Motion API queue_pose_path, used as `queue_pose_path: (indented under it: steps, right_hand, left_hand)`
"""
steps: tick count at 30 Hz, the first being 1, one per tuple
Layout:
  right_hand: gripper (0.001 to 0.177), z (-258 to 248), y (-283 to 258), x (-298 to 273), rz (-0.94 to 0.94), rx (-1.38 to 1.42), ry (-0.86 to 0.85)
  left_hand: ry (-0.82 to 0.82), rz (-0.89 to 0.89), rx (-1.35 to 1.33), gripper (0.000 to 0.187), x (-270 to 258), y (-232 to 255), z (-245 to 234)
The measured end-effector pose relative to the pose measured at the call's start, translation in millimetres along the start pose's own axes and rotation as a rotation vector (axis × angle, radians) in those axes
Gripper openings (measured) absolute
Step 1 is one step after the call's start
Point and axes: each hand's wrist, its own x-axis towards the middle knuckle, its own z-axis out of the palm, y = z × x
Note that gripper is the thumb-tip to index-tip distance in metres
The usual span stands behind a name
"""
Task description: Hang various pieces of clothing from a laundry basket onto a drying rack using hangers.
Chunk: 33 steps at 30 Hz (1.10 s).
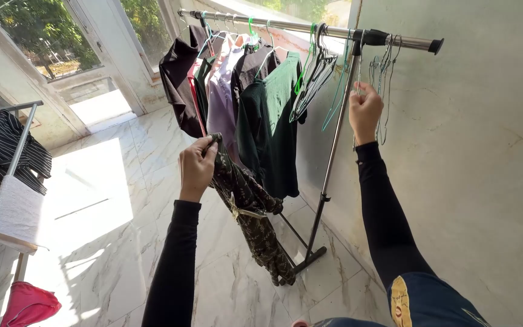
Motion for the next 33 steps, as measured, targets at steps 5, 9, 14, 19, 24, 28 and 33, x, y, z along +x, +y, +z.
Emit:
queue_pose_path:
  steps: [5, 9, 14, 19, 24, 28, 33]
  right_hand:
    - [0.024, -35, -51, -69, 0.025, 0.088, -0.054]
    - [0.025, -60, -86, -143, 0.044, 0.190, -0.067]
    - [0.023, -64, -89, -206, 0.038, 0.424, -0.164]
    - [0.059, -65, -143, -194, -0.004, 0.493, -0.262]
    - [0.022, -38, -127, -198, 0.035, 0.269, -0.323]
    - [0.015, -36, -188, -192, -0.224, 0.343, -0.436]
    - [0.015, -18, -220, -187, -0.064, 0.586, -0.720]
  left_hand:
    - [0.071, 0.175, -0.118, 0.023, 3, -30, 24]
    - [0.057, 0.120, -0.099, 0.020, 5, -30, 25]
    - [0.010, 0.014, -0.104, 0.018, 2, -33, 18]
    - [0.042, 0.046, -0.075, 0.017, 0, -37, 0]
    - [0.296, 0.429, 0.323, 0.016, -3, -57, -28]
    - [0.249, 0.295, 0.522, 0.021, -12, -52, -68]
    - [0.222, 0.376, 0.692, 0.021, -20, -46, -112]
